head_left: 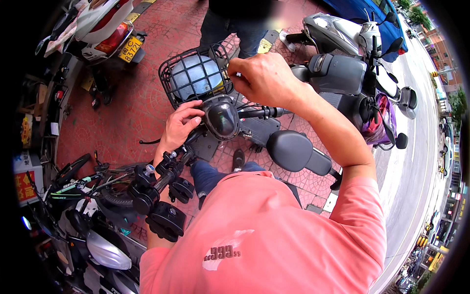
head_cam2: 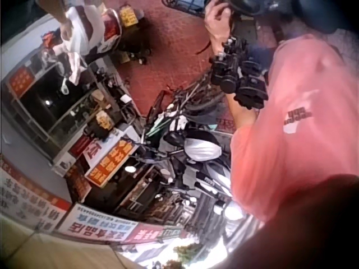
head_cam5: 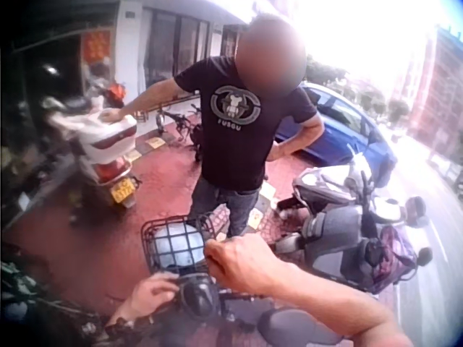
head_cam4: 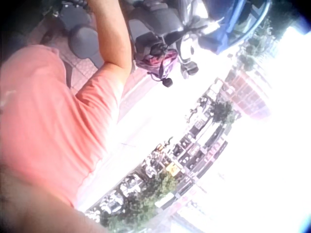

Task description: The person repairs a motorcycle on a sidewalk by removing a component from the handlebars, disconnecting wiring, and placing parts on the motorcycle seat.

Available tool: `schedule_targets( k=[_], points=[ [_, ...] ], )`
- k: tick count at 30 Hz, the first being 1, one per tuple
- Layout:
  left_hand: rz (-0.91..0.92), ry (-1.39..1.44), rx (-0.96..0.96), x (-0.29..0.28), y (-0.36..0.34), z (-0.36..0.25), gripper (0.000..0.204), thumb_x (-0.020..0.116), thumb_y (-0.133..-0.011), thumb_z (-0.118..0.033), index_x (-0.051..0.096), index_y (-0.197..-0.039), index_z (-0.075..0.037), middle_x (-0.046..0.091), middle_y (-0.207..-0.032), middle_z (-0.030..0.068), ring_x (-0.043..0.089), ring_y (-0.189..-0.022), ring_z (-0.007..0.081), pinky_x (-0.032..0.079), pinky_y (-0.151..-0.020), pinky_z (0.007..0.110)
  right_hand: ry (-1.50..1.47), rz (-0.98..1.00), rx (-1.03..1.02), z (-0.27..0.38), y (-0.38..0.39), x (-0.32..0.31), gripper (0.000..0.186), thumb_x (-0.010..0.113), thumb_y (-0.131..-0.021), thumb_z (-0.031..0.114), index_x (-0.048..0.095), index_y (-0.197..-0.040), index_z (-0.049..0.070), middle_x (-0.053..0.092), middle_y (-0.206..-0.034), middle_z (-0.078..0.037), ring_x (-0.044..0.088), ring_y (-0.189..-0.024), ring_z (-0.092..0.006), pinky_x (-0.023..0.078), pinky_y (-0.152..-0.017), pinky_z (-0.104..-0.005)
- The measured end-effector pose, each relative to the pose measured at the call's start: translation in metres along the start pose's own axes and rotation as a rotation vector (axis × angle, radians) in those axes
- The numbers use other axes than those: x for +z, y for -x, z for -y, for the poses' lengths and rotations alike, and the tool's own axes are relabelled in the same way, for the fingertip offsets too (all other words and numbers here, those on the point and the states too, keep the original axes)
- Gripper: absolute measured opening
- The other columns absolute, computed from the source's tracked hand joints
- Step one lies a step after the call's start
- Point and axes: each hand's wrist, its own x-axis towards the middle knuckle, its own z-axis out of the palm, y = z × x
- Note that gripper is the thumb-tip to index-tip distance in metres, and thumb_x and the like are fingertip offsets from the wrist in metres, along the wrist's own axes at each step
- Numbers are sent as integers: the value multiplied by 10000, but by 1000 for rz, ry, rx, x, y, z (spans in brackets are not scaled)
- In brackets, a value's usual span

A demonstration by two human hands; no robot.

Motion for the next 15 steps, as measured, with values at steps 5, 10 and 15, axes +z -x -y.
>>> schedule_targets(
  k=[5,10,15],
  points=[
    [-4,2,12,-1,0,1,240,735,-1008,-138,785,-1196,2,628,-1508,119,690,-1189,175,583,-918,293,-16,-25,-25,0,-6,-4,132,699,-890,205,732,-921,81,697,-685,-160,716,-668,-393,571,-640,-512],
    [0,-6,23,-2,-1,1,239,735,-1016,-153,784,-1191,2,623,-1508,126,688,-1196,177,585,-913,292,-24,6,-56,-2,-11,4,151,696,-916,215,725,-951,72,703,-702,-165,724,-696,-395,570,-660,-514],
    [-1,1,30,-1,-1,4,244,732,-1021,-162,783,-1197,-1,622,-1511,118,681,-1209,179,576,-934,301,-25,24,-66,-3,-23,17,196,683,-958,243,707,-956,49,716,-730,-175,732,-729,-408,572,-667,-517]
  ],
)
